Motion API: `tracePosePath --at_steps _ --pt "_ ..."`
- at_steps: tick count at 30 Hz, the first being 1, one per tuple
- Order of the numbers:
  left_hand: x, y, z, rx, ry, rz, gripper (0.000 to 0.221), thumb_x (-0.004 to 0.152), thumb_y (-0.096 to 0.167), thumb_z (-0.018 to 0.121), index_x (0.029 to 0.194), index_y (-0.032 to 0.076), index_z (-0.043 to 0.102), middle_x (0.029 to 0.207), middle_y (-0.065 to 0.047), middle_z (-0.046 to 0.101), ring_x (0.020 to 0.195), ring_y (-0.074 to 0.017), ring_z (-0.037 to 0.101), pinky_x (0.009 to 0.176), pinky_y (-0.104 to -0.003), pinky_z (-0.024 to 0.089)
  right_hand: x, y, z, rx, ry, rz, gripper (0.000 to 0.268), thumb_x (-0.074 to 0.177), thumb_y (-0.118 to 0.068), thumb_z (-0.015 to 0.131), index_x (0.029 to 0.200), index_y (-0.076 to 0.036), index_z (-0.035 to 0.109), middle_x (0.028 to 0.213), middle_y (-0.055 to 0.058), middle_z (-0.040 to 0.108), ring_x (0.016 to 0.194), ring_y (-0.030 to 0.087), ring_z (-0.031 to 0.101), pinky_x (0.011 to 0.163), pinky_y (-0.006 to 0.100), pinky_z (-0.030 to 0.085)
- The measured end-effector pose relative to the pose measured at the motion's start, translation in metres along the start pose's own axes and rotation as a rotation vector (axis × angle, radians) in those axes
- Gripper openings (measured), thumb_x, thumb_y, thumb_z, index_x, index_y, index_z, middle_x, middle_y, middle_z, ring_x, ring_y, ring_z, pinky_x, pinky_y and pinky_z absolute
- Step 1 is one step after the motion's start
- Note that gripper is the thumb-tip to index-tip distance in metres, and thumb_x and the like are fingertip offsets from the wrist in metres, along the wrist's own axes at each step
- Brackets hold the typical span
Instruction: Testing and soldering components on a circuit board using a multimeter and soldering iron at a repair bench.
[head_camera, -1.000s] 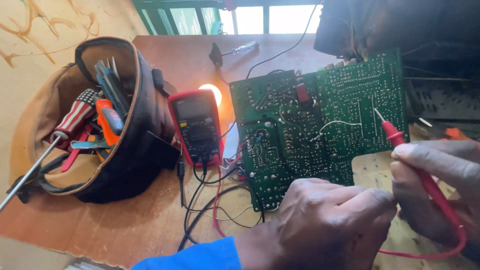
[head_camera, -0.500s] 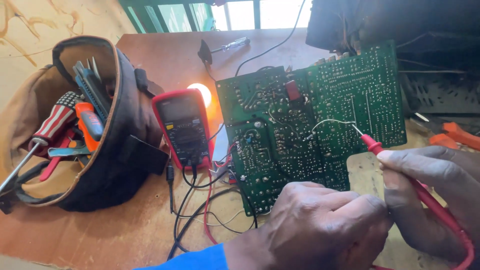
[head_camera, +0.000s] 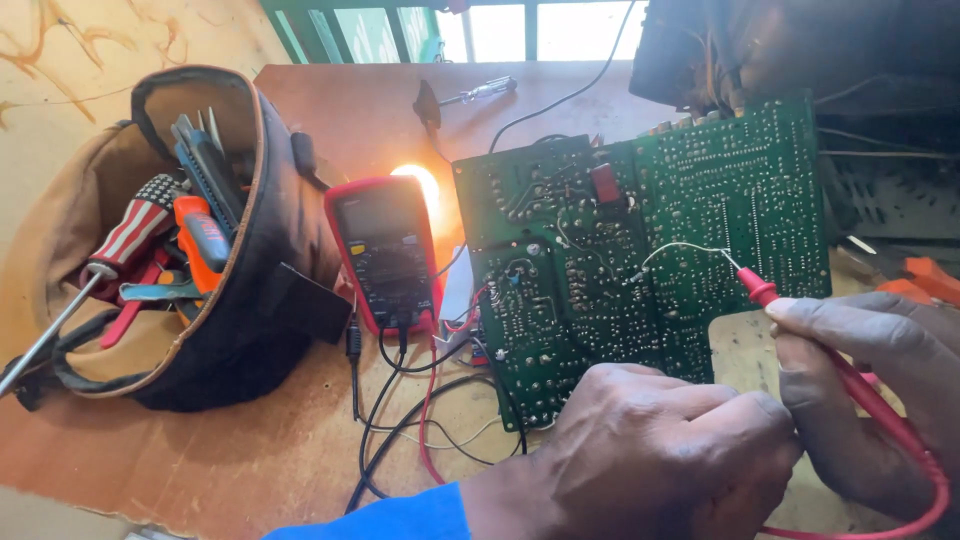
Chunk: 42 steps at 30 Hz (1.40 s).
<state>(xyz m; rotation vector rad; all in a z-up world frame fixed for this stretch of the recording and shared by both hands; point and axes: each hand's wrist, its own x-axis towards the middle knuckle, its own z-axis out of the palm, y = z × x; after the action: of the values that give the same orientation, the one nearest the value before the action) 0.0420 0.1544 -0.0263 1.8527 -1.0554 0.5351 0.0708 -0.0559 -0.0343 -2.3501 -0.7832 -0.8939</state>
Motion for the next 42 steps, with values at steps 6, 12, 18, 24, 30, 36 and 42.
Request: tracePosePath --at_steps 6,12,18,24,30,36,42 --pt "-0.002 -0.004 0.009 0.07 0.075 0.006 0.023 0.106 0.01 0.048 0.084 0.01 0.038 0.065 -0.005 0.041 0.05 -0.028 0.032 0.051 -0.042 0.04 -0.002 0.004 0.001 0.01 -0.031 0.039 0.03 0.092 -0.001 0.066 0.122 -0.003 0.067 0.095 0.012 0.072 0.071 0.024 0.063 0.068 0.035 0.049" --pt "0.002 0.001 0.004 0.095 0.12 0.0 0.019 0.106 0.013 0.048 0.088 0.008 0.047 0.068 -0.007 0.05 0.052 -0.0319 0.044 0.054 -0.042 0.045 -0.004 -0.003 -0.001 0.011 -0.022 0.096 0.029 0.094 -0.001 0.065 0.123 0.001 0.065 0.106 0.014 0.073 0.082 0.023 0.067 0.075 0.035 0.051" --pt "0.0 -0.002 0.007 0.086 0.147 0.025 0.023 0.107 0.011 0.048 0.085 0.01 0.042 0.065 -0.005 0.043 0.05 -0.0289 0.038 0.053 -0.043 0.044 -0.01 0.006 0.005 0.052 -0.008 0.14 0.029 0.094 0.0 0.065 0.122 0.002 0.069 0.105 0.01 0.075 0.089 0.022 0.069 0.079 0.033 0.052" --pt "-0.001 0.001 0.002 0.053 0.09 0.001 0.022 0.105 0.006 0.05 0.086 0.011 0.04 0.066 -0.004 0.036 0.054 -0.0253 0.029 0.052 -0.04 0.038 -0.006 0.004 -0.003 0.038 -0.089 0.18 0.033 0.09 -0.005 0.064 0.122 -0.001 0.07 0.108 0.01 0.075 0.097 0.023 0.071 0.083 0.036 0.055" --pt "-0.003 0.008 -0.016 -0.02 -0.067 0.076 0.02 0.111 0.0 0.048 0.092 0.007 0.044 0.076 -0.01 0.045 0.063 -0.0315 0.042 0.06 -0.043 0.034 -0.023 0.002 0.006 0.091 -0.03 0.324 0.023 0.095 -0.005 0.065 0.117 -0.001 0.07 0.1 0.01 0.071 0.08 0.019 0.056 0.081 0.032 0.044" --pt "-0.01 0.014 -0.032 0.013 -0.21 0.129 0.015 0.125 0.01 0.04 0.124 0.007 0.054 0.092 -0.012 0.052 0.087 -0.0303 0.067 0.084 -0.042 0.051 -0.019 -0.026 0.012 0.242 -0.012 0.418 0.02 0.089 -0.003 0.07 0.109 -0.007 0.071 0.086 0.011 0.066 0.061 0.016 0.054 0.06 0.028 0.037" --pt "-0.015 0.006 -0.024 -0.01 -0.213 0.147 0.008 0.123 0.001 0.051 0.122 0.008 0.052 0.098 -0.012 0.057 0.09 -0.0349 0.067 0.087 -0.046 0.053 0.009 -0.04 0.011 0.269 -0.098 0.167 0.028 0.089 -0.005 0.064 0.116 -0.004 0.07 0.101 0.007 0.075 0.072 0.01 0.074 0.064 0.02 0.054"
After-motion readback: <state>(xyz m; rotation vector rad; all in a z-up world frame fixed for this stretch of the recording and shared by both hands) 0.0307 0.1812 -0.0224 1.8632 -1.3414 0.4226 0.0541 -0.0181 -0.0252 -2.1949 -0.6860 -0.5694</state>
